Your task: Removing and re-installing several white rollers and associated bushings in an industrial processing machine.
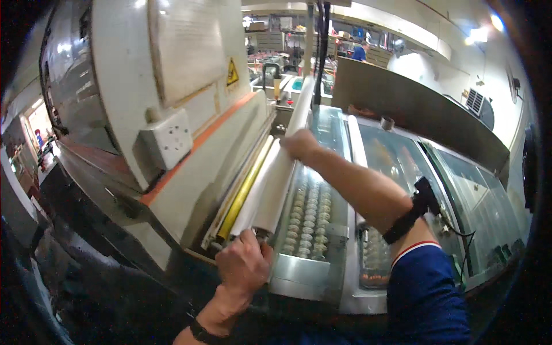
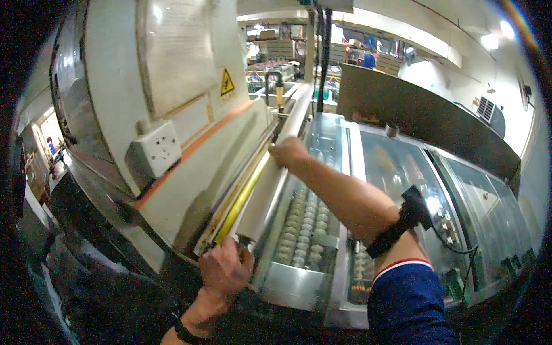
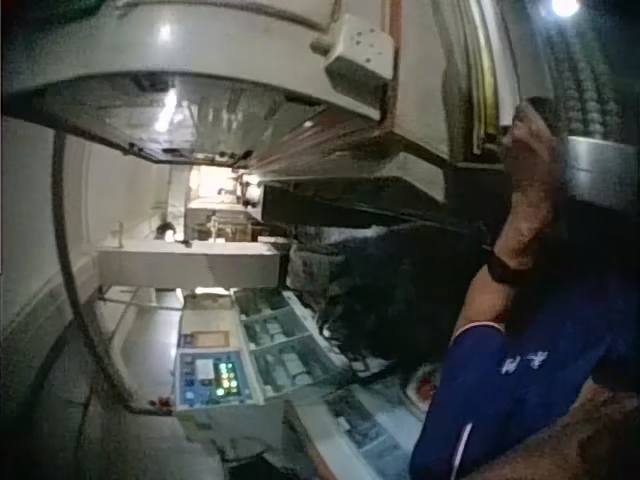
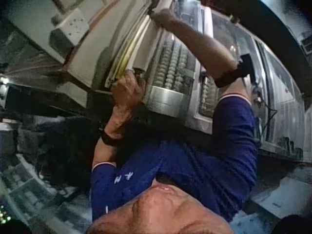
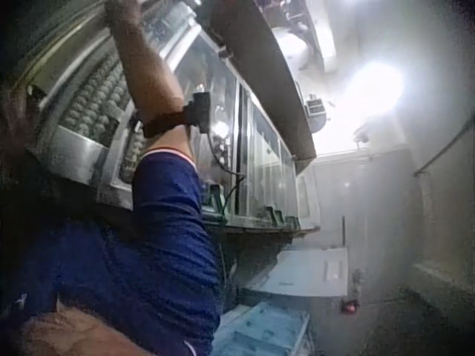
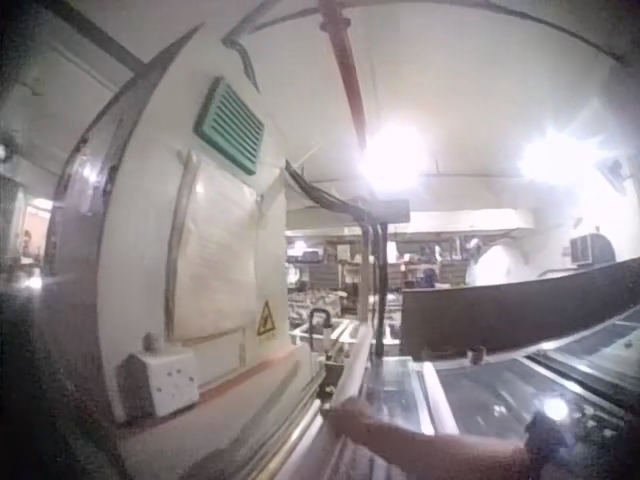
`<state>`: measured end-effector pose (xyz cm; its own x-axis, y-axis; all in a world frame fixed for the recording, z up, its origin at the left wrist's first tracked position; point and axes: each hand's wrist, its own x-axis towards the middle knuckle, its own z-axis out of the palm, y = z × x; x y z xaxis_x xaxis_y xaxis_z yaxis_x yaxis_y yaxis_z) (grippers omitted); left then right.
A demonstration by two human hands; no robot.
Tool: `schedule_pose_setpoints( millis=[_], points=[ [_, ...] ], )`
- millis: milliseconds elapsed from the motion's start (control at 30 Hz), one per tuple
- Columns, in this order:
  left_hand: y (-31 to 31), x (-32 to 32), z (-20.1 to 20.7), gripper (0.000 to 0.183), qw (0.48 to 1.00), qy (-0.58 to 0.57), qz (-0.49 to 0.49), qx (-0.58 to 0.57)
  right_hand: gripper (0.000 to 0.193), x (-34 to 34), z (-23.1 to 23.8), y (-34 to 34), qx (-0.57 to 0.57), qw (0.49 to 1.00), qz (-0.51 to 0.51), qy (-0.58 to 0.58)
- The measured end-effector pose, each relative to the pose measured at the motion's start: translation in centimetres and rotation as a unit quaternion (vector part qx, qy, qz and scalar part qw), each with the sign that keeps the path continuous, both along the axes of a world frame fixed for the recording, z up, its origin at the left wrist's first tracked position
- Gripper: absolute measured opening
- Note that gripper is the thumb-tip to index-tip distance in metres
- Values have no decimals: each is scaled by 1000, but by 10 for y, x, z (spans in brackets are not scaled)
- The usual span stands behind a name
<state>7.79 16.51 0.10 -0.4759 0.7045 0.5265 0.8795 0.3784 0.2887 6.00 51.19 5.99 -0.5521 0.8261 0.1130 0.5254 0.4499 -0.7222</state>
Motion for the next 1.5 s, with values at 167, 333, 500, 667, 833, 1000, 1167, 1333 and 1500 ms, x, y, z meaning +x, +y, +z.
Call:
schedule_pose_setpoints(
  millis=[167,333,500,667,833,1000,1167,1333,1500],
  points=[
    [-21,-40,-15,39,996,-84,-30,-27,34,-56,-66,-21,28,994,12,-103],
    [-9,-65,-8,27,997,-74,8,-31,28,-85,-94,-12,-89,986,36,-140],
    [9,-77,-13,25,995,-90,-6,-43,25,-104,-91,-16,-126,973,30,-189],
    [27,-83,-9,29,990,-134,-28,-28,33,-113,-122,19,-131,976,-1,-172],
    [39,-92,-18,29,986,-160,-25,-42,30,-123,-125,36,-99,969,28,-226],
    [45,-95,-29,32,989,-145,-14,-36,29,-123,-117,29,-74,959,23,-273],
    [43,-95,-26,35,985,-171,-16,-32,27,-125,-117,31,-61,952,53,-294],
    [47,-92,-24,35,986,-158,-44,-15,20,-130,-161,70,-69,954,39,-288],
    [48,-86,-52,28,990,-134,-17,-50,14,-142,-156,66,-33,898,123,-421]
  ],
)
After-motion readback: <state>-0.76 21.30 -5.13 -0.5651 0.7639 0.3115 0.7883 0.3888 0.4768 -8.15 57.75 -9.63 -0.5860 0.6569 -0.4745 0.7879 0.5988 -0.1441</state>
